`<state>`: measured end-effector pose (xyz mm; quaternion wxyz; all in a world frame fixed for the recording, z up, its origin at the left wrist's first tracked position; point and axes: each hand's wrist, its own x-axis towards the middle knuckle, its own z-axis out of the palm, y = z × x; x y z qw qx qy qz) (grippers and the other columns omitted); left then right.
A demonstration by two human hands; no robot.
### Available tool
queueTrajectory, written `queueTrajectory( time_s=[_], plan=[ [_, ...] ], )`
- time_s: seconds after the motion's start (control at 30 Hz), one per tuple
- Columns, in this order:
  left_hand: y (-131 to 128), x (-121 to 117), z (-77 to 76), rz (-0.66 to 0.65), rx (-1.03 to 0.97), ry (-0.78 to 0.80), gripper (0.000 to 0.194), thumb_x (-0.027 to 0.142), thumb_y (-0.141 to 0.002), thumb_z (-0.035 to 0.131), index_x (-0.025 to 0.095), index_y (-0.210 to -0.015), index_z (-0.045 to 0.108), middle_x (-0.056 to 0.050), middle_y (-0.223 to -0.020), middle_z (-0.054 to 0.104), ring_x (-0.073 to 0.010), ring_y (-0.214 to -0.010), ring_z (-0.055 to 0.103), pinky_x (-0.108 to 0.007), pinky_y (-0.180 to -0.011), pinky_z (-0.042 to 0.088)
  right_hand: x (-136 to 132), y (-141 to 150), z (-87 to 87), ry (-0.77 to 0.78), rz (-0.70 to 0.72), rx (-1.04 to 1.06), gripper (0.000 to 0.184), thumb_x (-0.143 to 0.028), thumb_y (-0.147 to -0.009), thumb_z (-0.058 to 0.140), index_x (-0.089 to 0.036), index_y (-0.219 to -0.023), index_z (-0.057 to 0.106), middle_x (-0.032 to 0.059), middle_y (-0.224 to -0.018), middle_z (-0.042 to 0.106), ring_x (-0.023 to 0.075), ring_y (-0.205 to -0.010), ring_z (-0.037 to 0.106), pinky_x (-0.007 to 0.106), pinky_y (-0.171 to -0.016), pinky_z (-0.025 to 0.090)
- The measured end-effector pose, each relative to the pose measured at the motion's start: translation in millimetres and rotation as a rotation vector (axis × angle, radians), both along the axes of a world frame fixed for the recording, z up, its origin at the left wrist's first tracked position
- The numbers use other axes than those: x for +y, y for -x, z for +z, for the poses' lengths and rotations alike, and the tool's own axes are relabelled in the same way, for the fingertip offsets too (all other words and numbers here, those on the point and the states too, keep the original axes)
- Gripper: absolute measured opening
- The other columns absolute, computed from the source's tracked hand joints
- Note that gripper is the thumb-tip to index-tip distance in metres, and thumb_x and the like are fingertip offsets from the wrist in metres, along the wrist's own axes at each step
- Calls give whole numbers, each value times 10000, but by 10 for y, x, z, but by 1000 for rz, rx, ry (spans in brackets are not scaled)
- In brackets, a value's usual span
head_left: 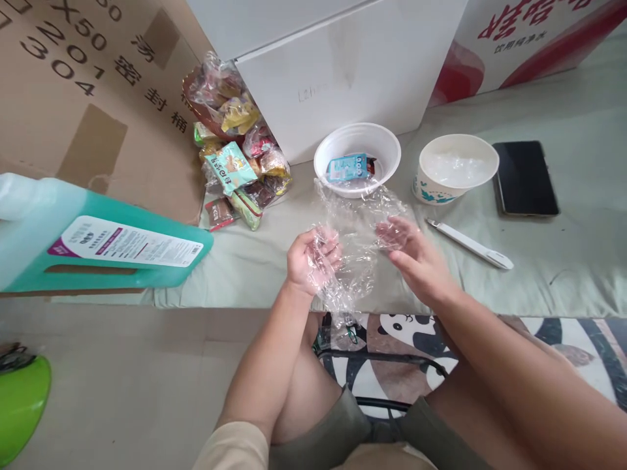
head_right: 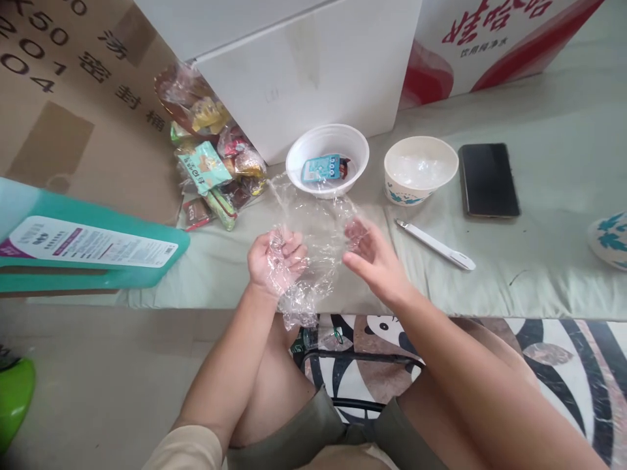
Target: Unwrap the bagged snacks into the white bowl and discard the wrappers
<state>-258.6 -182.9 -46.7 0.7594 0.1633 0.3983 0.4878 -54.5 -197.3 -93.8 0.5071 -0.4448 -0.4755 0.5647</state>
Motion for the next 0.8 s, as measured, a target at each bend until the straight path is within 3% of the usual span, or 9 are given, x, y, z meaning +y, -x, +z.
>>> queueTrajectory(
  time_s=[0.1, 0.23, 0.27, 0.4, 0.5, 0.57, 0.67, 0.73, 0.8],
  plan=[
    [-108, 57, -79, -25, 65, -20, 225, 387, -803, 633, 166, -798, 676, -25, -676, 527, -126, -579, 486, -247, -496, 370, -51, -29, 60, 138, 58, 3, 381, -531, -777, 780, -216, -944, 648, 86, -999, 754, 202, -877, 734, 376, -798, 606],
    [-173, 124, -242, 293, 360, -192, 341, 514, -806, 689, 203, -943, 673, -38, -878, 617, -148, -807, 597, -229, -647, 473, 4, -119, 138, 197, -151, -149, 276, -474, -845, 683, -207, -854, 613, 15, -714, 686, 138, -567, 641, 286, -570, 517],
    [-187, 119, -276, 286, 443, -253, 397, 559, -776, 725, 214, -964, 665, -39, -910, 624, -158, -855, 607, -231, -675, 488, 18, -147, 142, 168, -174, -206, 249, -449, -847, 672, -206, -857, 614, 1, -678, 664, 134, -541, 624, 275, -547, 490],
    [-311, 26, -342, -11, 811, -413, 751, 545, -580, 895, 232, -1201, 612, -124, -1297, 596, -279, -1199, 583, -301, -804, 537, 23, -215, 127, -48, -150, -407, 159, -356, -866, 605, -204, -835, 641, -25, -608, 598, 113, -493, 552, 261, -527, 414],
    [-415, -17, -335, 173, 1138, -491, 843, 344, -548, 908, 238, -1303, 548, -151, -1451, 479, -299, -1319, 502, -326, -869, 532, -14, -216, 123, -218, -178, -520, 142, -312, -866, 587, -207, -802, 657, -34, -568, 555, 99, -487, 475, 256, -528, 373],
    [-422, 12, -325, 275, 1239, -505, 633, 242, -579, 838, 214, -1169, 611, -130, -1324, 556, -258, -1196, 565, -307, -818, 529, -35, -218, 132, -274, -206, -551, 136, -304, -869, 589, -207, -815, 668, -39, -552, 543, 96, -478, 455, 253, -524, 363],
    [-303, 120, -302, 213, 1105, -328, 163, 224, -660, 706, 188, -796, 624, -45, -869, 632, -158, -795, 604, -253, -640, 482, -34, -259, 160, -234, -233, -546, 146, -320, -885, 593, -207, -858, 682, -39, -553, 563, 100, -466, 487, 253, -521, 380],
    [-167, 194, -276, 207, 864, -165, 120, 242, -668, 669, 194, -709, 566, -1, -705, 597, -121, -647, 568, -230, -581, 460, -10, -315, 186, -153, -256, -533, 170, -347, -902, 589, -207, -870, 679, -33, -564, 590, 108, -463, 523, 255, -518, 400],
    [-31, 242, -242, 288, 655, -74, 161, 239, -644, 669, 201, -726, 536, 15, -685, 613, -112, -624, 586, -214, -571, 471, 21, -381, 209, -59, -294, -519, 208, -386, -921, 581, -205, -876, 674, -28, -563, 609, 113, -444, 541, 257, -501, 410]
  ],
)
